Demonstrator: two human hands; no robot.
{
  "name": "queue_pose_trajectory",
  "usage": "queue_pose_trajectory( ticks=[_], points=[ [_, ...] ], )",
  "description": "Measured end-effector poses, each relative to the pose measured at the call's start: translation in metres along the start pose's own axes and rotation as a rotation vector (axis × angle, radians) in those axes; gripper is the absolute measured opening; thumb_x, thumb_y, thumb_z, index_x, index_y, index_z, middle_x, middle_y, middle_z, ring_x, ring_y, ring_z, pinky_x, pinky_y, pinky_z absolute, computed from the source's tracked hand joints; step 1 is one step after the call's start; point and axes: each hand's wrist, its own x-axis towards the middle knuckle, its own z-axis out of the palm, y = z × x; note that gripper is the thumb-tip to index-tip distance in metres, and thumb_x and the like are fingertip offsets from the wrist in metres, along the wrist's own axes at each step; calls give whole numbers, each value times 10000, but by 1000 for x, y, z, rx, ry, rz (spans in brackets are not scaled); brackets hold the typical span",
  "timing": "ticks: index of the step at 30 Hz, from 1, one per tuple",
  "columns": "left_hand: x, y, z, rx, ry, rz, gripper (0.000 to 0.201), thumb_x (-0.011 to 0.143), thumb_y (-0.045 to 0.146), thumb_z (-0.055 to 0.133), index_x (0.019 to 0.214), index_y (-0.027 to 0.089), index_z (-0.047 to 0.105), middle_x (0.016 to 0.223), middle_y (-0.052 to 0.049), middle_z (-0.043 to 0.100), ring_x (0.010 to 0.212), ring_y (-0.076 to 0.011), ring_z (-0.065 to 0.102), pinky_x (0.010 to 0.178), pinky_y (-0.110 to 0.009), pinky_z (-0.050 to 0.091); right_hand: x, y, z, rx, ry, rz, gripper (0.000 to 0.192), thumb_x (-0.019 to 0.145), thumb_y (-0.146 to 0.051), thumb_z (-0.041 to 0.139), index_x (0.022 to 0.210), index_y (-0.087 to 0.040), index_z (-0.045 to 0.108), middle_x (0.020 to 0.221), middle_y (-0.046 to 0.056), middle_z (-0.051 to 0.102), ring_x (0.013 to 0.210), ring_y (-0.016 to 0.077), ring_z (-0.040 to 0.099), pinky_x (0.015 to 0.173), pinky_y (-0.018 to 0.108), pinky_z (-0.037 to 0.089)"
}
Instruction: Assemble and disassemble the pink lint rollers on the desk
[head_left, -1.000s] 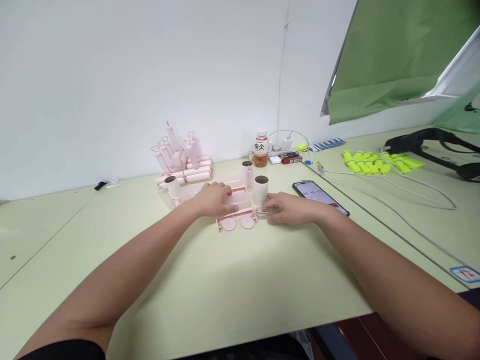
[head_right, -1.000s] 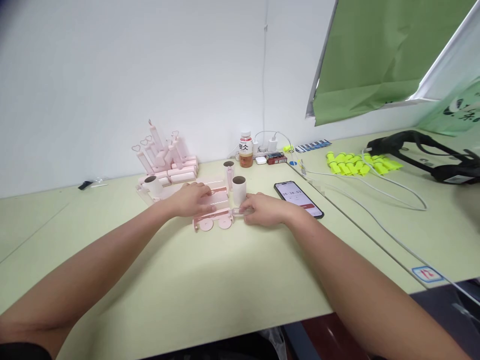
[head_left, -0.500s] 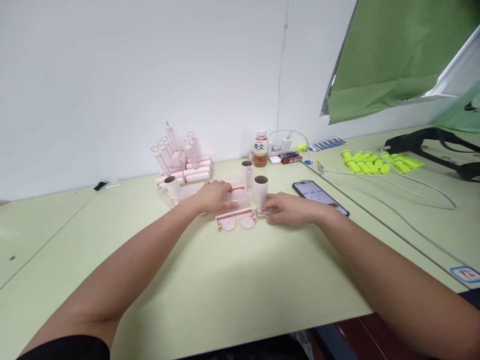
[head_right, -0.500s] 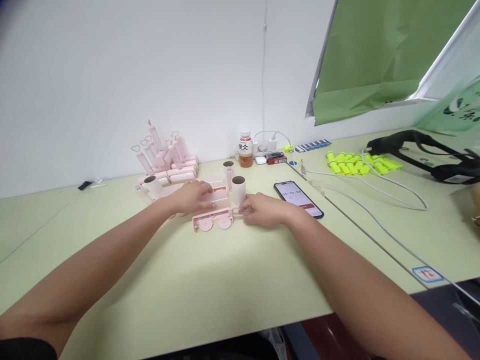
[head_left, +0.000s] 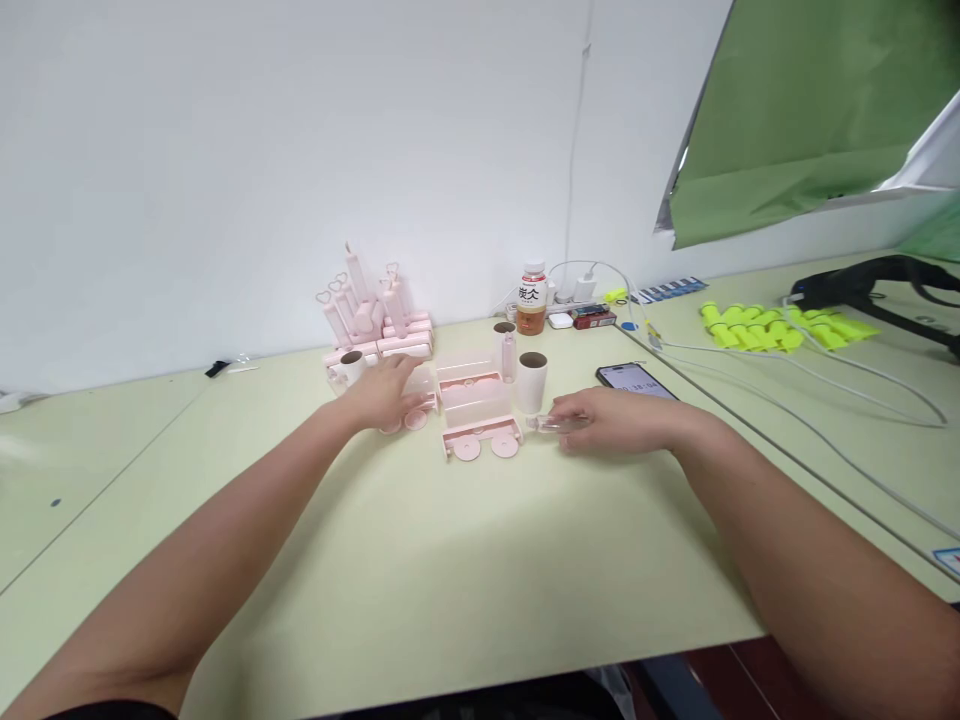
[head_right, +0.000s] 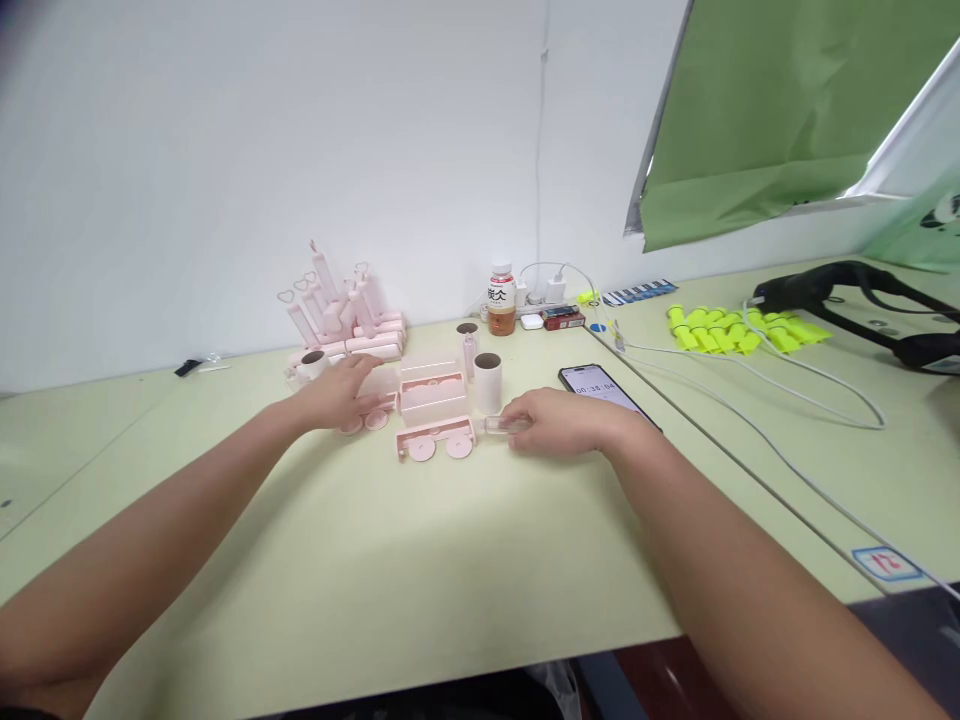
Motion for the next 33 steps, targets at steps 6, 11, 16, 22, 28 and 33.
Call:
queue_pose_trajectory(
  ticks=[6,11,16,22,28,33],
  points=[
    [3,0,44,52,131,82,618,954,545,313,1422,147,384,1464,-167,405,1342,-343,355,1094,-504,284,-2,-3,0,13,-3,-21,284,727,-406,627,945,-252,722,915,45,711,791,252,639,665,307,464],
    [7,-3,50,58,166,45,634,960,569,280,1431,156,382,1463,-161,409,1327,-350,362,1077,-512,284,-1,0,1,2,-13,-36,309,742,-403,621,991,-253,724,936,52,718,811,257,647,680,312,474],
    [11,-1,48,41,183,26,622,961,557,294,1439,167,376,1446,-155,428,1307,-350,382,1062,-515,301,0,4,2,9,2,-48,319,735,-399,636,1013,-271,726,954,44,726,825,263,660,690,321,485],
    [16,-5,46,7,200,10,565,974,486,308,1443,179,379,1472,-147,402,1342,-346,343,1068,-535,302,0,5,2,27,-30,-44,308,757,-402,608,1010,-263,713,1032,42,718,876,271,657,701,318,477],
    [0,1,38,-73,342,74,458,991,352,278,1347,163,496,1418,-134,462,1308,-293,398,1082,-492,329,-2,2,1,-7,-16,-22,325,740,-430,617,1007,-274,716,1013,36,722,868,269,656,715,313,478],
    [-54,43,44,-99,368,-6,418,985,315,314,1260,133,570,1284,-131,594,1216,-274,501,1055,-455,390,-2,-1,1,-49,12,-24,334,723,-447,618,986,-270,722,980,34,724,851,265,658,710,309,481]
  ],
)
